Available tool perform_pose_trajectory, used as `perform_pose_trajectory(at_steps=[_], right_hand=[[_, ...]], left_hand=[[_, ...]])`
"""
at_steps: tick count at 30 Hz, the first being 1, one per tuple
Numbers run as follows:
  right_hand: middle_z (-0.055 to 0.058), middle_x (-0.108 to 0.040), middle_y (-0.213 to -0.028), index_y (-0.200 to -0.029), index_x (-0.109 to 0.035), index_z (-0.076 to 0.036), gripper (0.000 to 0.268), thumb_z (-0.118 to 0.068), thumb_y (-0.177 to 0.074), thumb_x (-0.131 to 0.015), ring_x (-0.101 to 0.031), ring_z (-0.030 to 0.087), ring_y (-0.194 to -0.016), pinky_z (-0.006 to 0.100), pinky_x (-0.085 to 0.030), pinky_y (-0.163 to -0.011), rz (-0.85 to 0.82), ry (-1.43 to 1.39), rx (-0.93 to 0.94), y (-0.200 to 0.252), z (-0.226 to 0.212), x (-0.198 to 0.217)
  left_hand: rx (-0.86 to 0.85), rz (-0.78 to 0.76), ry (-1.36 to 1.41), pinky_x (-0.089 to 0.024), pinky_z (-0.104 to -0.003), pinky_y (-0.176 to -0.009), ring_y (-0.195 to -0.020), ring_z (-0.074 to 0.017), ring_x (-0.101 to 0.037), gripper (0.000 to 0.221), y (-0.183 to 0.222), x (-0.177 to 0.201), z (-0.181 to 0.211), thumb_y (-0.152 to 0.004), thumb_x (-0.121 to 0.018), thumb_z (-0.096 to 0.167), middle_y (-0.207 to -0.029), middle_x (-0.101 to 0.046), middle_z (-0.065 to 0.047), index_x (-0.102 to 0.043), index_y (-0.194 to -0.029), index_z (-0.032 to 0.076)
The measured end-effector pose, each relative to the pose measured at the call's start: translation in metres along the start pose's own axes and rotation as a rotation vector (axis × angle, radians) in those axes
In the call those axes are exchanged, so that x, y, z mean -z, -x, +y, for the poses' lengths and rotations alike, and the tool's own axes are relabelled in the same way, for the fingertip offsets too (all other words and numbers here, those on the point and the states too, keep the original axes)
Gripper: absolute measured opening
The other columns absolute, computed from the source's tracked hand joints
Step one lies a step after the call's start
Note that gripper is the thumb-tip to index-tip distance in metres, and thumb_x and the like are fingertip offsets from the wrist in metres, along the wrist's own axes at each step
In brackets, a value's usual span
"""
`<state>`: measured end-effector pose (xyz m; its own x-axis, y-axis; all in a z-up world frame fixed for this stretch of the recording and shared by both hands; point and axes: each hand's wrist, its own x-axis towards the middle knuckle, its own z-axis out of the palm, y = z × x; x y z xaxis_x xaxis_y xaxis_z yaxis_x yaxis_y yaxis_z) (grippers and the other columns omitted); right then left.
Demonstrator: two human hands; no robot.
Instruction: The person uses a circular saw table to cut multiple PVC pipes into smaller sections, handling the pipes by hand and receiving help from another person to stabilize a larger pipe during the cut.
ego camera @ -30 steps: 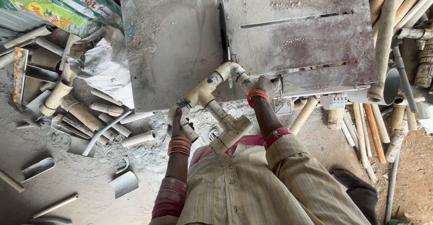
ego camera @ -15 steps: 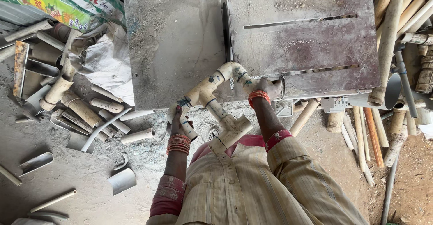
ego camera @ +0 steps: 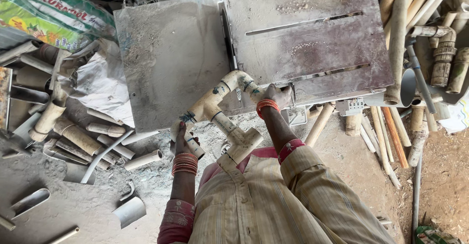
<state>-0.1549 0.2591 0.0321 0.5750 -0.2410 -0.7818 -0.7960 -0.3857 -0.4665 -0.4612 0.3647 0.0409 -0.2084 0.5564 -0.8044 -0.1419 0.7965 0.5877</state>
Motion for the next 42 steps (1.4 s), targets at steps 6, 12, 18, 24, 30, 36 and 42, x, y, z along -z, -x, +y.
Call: perform_pose_trajectory(at_steps=[6, 12, 18, 24, 30, 36, 42], right_hand=[[0.016, -0.061, -0.122, -0.124, -0.055, -0.004, 0.053, -0.014, -0.076, -0.074, -0.057, 0.03, -0.114, 0.046, -0.042, -0.105, -0.016, 0.006, -0.008, 0.004, 0.0, -0.002], [0.015, -0.062, -0.12, -0.123, -0.055, -0.005, 0.052, -0.014, -0.076, -0.074, -0.058, 0.03, -0.112, 0.046, -0.043, -0.103, -0.014, 0.0, -0.008, 0.003, -0.001, -0.002], [0.015, -0.063, -0.118, -0.122, -0.055, -0.005, 0.05, -0.014, -0.076, -0.074, -0.059, 0.03, -0.11, 0.046, -0.043, -0.102, -0.009, 0.011, -0.002, 0.004, -0.005, -0.007], [0.015, -0.063, -0.117, -0.12, -0.056, -0.005, 0.049, -0.014, -0.076, -0.074, -0.06, 0.029, -0.108, 0.046, -0.044, -0.1, 0.002, 0.024, 0.0, 0.002, -0.007, -0.012], [0.015, -0.064, -0.115, -0.119, -0.056, -0.006, 0.047, -0.014, -0.076, -0.074, -0.061, 0.029, -0.105, 0.046, -0.045, -0.099, 0.007, 0.038, 0.014, 0.002, -0.008, -0.017], [0.014, -0.065, -0.113, -0.118, -0.056, -0.006, 0.046, -0.013, -0.076, -0.073, -0.062, 0.029, -0.103, 0.046, -0.046, -0.098, 0.009, 0.039, 0.024, 0.004, -0.01, -0.017], [0.014, -0.065, -0.111, -0.116, -0.056, -0.006, 0.044, -0.013, -0.076, -0.073, -0.063, 0.028, -0.101, 0.046, -0.047, -0.096, 0.017, 0.029, 0.03, 0.002, -0.013, -0.017]], left_hand=[[0.013, 0.055, 0.012, -0.057, -0.035, -0.044, -0.054, -0.0236, -0.064, 0.075, -0.005, -0.002, -0.003, -0.068, -0.095, 0.035, -0.083, -0.067, -0.012, -0.051, -0.121, 0.003], [0.017, 0.033, -0.02, -0.055, -0.035, -0.042, -0.053, -0.0237, -0.065, 0.076, -0.009, -0.002, -0.001, -0.068, -0.094, 0.038, -0.082, -0.066, -0.012, -0.051, -0.121, 0.002], [-0.052, 0.032, -0.015, -0.058, -0.031, -0.043, -0.054, -0.0205, -0.066, 0.075, -0.011, -0.005, -0.005, -0.07, -0.095, 0.041, -0.083, -0.068, -0.011, -0.056, -0.117, -0.003], [-0.033, 0.044, -0.028, -0.056, -0.032, -0.041, -0.052, -0.021, -0.065, 0.07, 0.0, -0.008, 0.001, -0.068, -0.093, 0.04, -0.08, -0.066, -0.011, -0.053, -0.112, 0.003], [-0.032, 0.038, 0.009, -0.053, -0.031, -0.04, -0.05, -0.0205, -0.063, 0.063, -0.001, -0.009, 0.001, -0.07, -0.094, 0.034, -0.078, -0.066, -0.01, -0.057, -0.109, 0.001], [-0.066, 0.026, 0.088, -0.058, -0.032, -0.042, -0.052, -0.0199, -0.064, 0.061, -0.011, -0.009, -0.005, -0.07, -0.093, 0.028, -0.08, -0.067, -0.01, -0.054, -0.11, 0.003], [-0.05, 0.047, 0.052, -0.057, -0.033, -0.041, -0.052, -0.0217, -0.064, 0.065, -0.016, -0.012, -0.006, -0.069, -0.094, 0.031, -0.084, -0.065, -0.013, -0.054, -0.111, 0.002]])
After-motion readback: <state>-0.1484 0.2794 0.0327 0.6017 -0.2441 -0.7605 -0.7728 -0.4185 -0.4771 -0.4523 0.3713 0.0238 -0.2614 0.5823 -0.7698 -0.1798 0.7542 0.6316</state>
